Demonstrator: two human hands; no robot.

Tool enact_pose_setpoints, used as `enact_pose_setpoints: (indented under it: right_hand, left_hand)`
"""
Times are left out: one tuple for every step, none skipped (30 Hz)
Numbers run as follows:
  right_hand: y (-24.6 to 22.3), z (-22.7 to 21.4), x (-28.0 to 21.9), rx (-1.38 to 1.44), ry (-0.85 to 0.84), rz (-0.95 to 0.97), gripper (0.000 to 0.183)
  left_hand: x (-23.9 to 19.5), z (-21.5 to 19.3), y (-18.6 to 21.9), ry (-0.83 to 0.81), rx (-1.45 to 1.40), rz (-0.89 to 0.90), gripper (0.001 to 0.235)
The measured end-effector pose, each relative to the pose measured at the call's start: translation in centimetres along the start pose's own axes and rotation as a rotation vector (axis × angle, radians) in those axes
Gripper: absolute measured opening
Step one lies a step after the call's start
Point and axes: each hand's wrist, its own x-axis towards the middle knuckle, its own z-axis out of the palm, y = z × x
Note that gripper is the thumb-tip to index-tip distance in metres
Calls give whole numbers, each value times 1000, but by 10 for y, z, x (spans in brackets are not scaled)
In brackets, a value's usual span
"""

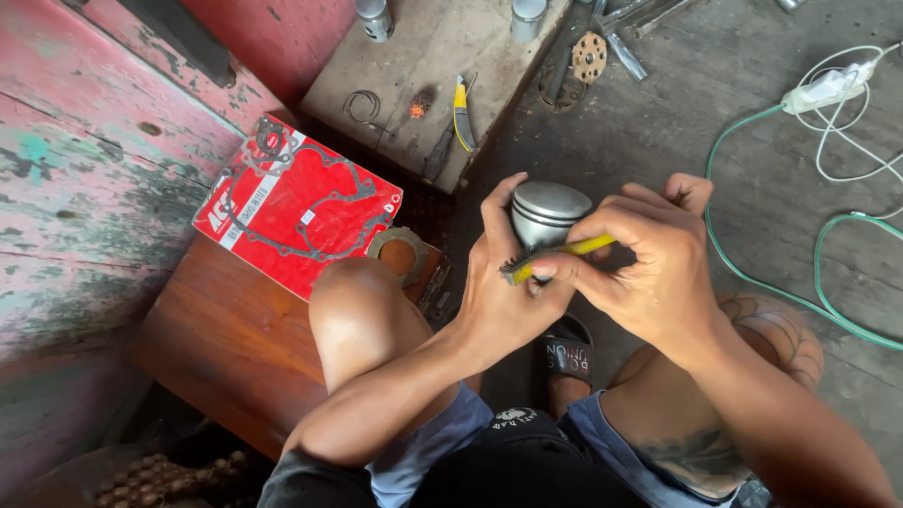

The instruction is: Cleaning carbon deposits and residue from a motorcycle piston using a small scraping tool

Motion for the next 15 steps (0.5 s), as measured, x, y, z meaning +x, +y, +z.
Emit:
enact_pose_setpoints:
  right_hand:
    - [-2, -1, 2, -2, -36, -19, 38]
    - [1, -6, 1, -2, -32, -17, 38]
    - [3, -10, 1, -7, -39, 49, 37]
    - [6, -14, 1, -13, -46, 116, 36]
    - [12, -14, -2, -13, -46, 114, 36]
    - [19, -14, -5, -21, -61, 161, 36]
    - [25, -14, -8, -28, -77, 210, 37]
    - [29, -14, -10, -27, -77, 208, 37]
    - [33, -15, -12, -42, -70, 219, 37]
    - [37, -16, -14, -57, -64, 230, 38]
    - [38, -16, -14, -60, -62, 229, 38]
    - [40, -17, -15, -75, -53, 215, 39]
    - [40, -17, -17, -88, -48, 204, 40]
    - [42, -18, -18, -89, -51, 207, 40]
    - [43, -18, -18, -116, -31, 187, 40]
  left_hand:
    - [1, 0, -1, 0, 16, 6, 76]
    - [1, -2, 3, -3, 18, 8, 76]
    - [1, -4, 7, -18, 39, -77, 77]
    - [1, -7, 11, -33, 60, -162, 77]
    - [0, -7, 10, -31, 60, -161, 77]
    - [0, -7, 9, 4, 62, -119, 78]
    - [-1, -8, 7, 37, 65, -77, 79]
    - [0, -10, 11, 38, 66, -76, 79]
    - [1, -11, 15, 26, 62, -113, 77]
    - [2, -13, 19, 14, 59, -150, 76]
    - [3, -12, 19, 13, 56, -147, 76]
    - [3, -11, 19, -3, 36, -146, 75]
    - [2, -11, 19, -21, 16, -151, 74]
    - [2, -11, 19, -23, 14, -155, 74]
    - [2, -11, 19, -17, 9, -157, 75]
